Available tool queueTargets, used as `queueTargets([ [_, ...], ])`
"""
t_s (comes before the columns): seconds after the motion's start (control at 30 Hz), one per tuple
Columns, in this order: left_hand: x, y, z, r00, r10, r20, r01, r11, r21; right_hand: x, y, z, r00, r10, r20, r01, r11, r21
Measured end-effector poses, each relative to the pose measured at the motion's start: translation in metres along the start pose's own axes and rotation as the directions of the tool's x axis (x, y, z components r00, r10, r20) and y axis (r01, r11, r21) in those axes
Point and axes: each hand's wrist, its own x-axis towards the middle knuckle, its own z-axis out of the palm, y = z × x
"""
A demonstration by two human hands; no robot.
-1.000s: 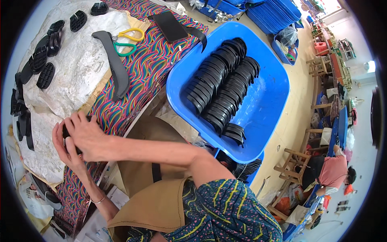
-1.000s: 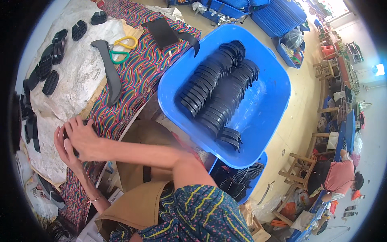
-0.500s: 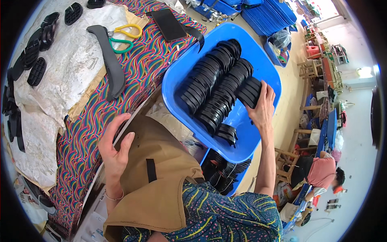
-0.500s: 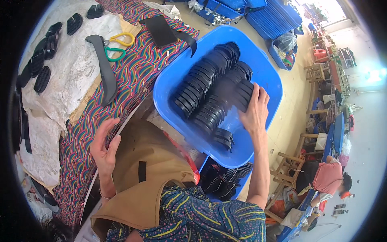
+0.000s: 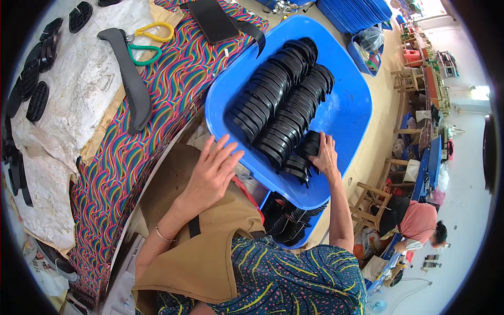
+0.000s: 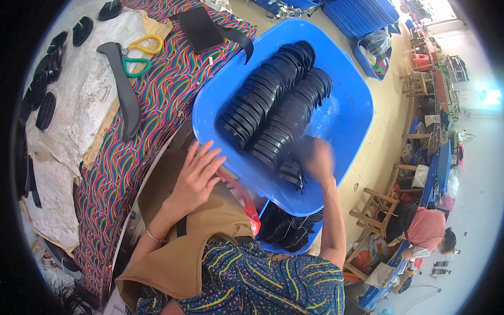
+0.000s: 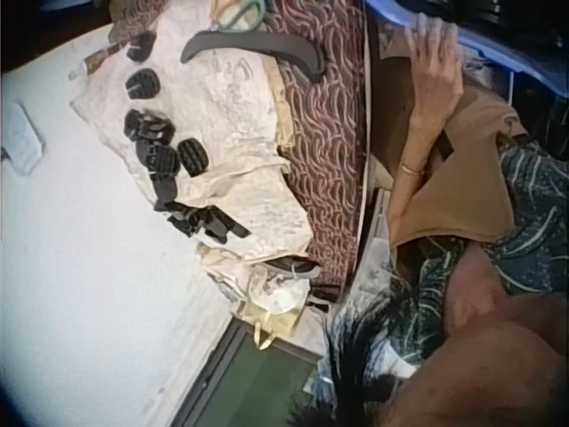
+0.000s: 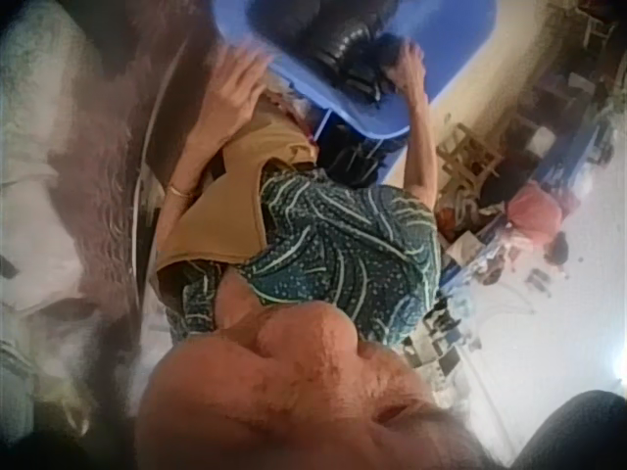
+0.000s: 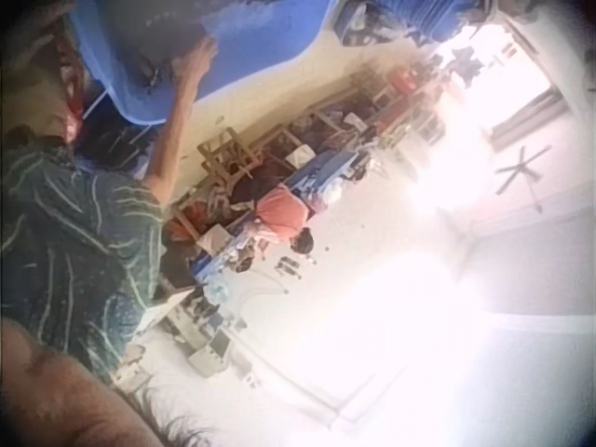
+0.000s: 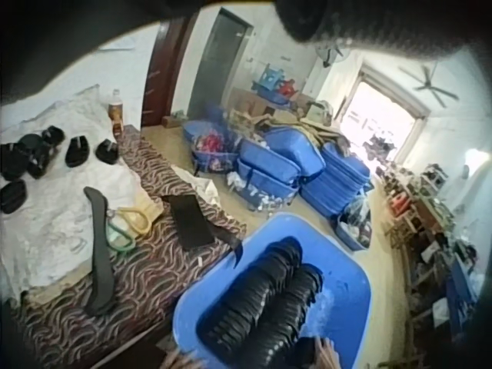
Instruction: The person assembles black plastic slippers by hand in a workshop. They pick up a sole and a strap, press them together, and place the finished slipper into a blue bin. The person repeats this process for multiple units, handling the components one at a time.
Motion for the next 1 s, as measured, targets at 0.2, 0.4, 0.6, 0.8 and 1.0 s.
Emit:
queueTargets([
  [0.2,0.009,-0.015,0.037,0.995,0.067,0.07,-0.07,0.997,0.045,-0.001,0.003,0.005,0.993,-0.115,-0.002,0.114,0.98,0.165],
  [0.4,0.008,-0.026,0.056,0.998,0.065,0.027,-0.067,0.996,0.057,-0.003,0.013,0.022,0.985,-0.134,-0.109,0.167,0.904,0.394],
  [0.6,0.009,-0.025,0.055,0.999,0.046,0.02,-0.046,0.998,0.037,-0.006,0.02,0.027,0.995,-0.097,-0.016,0.086,0.782,0.618],
  [0.8,0.01,-0.024,0.055,0.999,0.048,0.021,-0.049,0.998,0.043,-0.023,-0.006,0.054,0.972,0.196,-0.132,-0.107,0.863,0.494],
  [1.0,0.013,-0.027,0.056,0.998,0.056,0.01,-0.056,0.998,0.041,-0.026,-0.02,0.056,0.971,0.169,-0.169,-0.103,0.934,0.342],
])
